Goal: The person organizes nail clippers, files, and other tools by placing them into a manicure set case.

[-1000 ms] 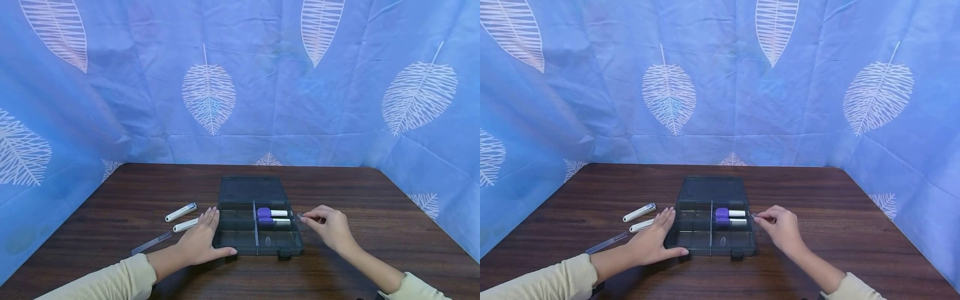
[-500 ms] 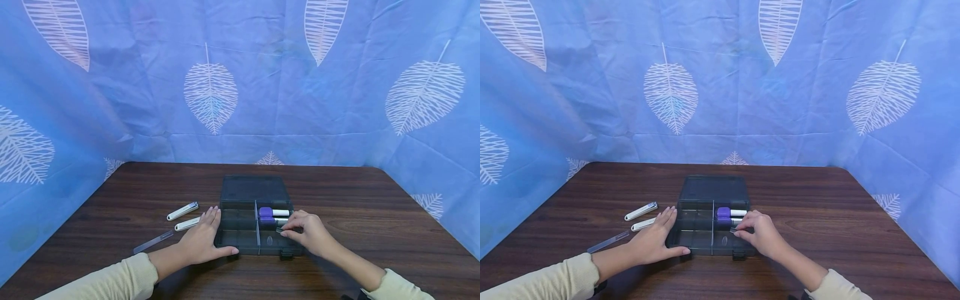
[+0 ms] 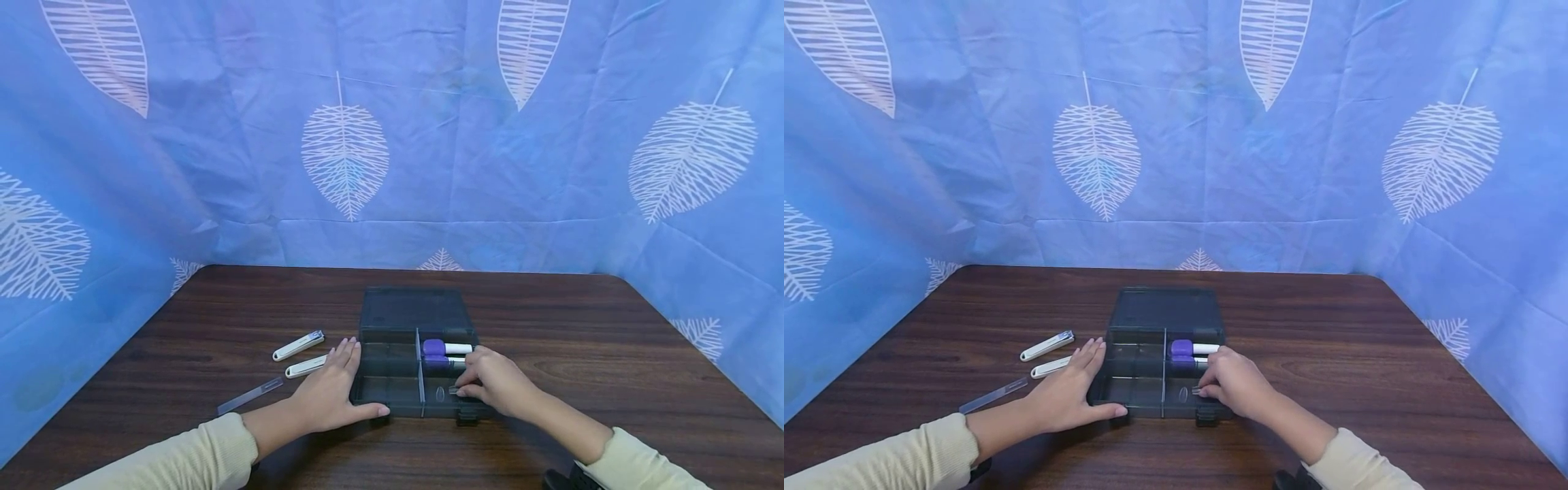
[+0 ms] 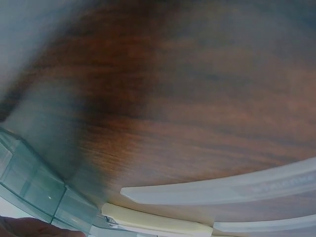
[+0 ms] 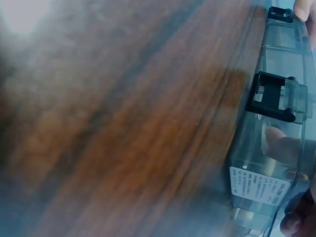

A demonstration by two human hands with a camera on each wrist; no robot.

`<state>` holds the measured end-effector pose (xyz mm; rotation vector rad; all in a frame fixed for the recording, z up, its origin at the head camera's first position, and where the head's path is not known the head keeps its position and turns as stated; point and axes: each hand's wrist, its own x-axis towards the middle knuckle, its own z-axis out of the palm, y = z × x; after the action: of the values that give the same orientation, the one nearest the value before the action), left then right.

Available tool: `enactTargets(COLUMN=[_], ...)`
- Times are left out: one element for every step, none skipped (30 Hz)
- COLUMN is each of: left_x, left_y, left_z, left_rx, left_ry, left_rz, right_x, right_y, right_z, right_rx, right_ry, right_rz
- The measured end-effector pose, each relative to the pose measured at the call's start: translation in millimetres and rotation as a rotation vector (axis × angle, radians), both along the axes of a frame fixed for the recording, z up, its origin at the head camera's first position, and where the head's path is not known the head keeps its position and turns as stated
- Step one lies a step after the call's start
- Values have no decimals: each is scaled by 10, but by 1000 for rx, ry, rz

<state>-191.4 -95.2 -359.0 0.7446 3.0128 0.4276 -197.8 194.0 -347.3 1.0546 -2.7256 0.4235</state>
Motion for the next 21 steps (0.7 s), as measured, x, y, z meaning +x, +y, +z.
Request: enactTargets(left_x=[-1,-2,-2,-2,-3,-2,-2,-1,0,0,2,2,3,5,5,6,7,9,11,14,14], left_y=[-1,-1,-2,-2,-2,-2,-2,-1,0,2,3,5,6,6,6,5,4,3,2,2,2], left_z=[-2,-5,-7,-9,-10,-10,-9,-7,-5,-3,2,6,9,14,16,18,18,18,17,18,16], left_rx=[1,1,1,3,4,4,4,5,7,8,8,7,7,7,6,6,6,8,10,13,16], left_ry=[-1,-2,-4,-6,-7,-8,-9,-10,-11,-11,-11,-12,-12,-12,-13,-13,-14,-14,-16,-16,-18], left_rz=[1,1,2,3,3,3,2,1,0,0,-1,-2,-3,-3,-3,-3,-3,-3,-4,-4,-3], right_x=[-1,-2,-3,-4,-6,-7,-9,-11,-11,-10,-7,-4,-2,0,4,8,12,16,21,30,40], right_y=[-5,-10,-13,-15,-16,-16,-14,-11,-4,1,4,7,10,14,19,25,35,50,68,90,112], right_z=[1,2,4,8,12,17,23,29,36,45,54,59,60,60,61,61,59,58,59,65,70], right_rx=[13,25,35,46,52,58,57,51,38,18,-8,-38,-74,-108,-138,-163,-182,-198,-205,-206,-199], right_ry=[3,5,6,6,3,-2,-11,-19,-21,-24,-14,-4,18,49,77,96,113,114,109,91,65], right_rz=[-1,-1,-2,-2,-1,0,0,4,8,7,2,-12,-30,-47,-69,-92,-113,-130,-139,-145,-152])
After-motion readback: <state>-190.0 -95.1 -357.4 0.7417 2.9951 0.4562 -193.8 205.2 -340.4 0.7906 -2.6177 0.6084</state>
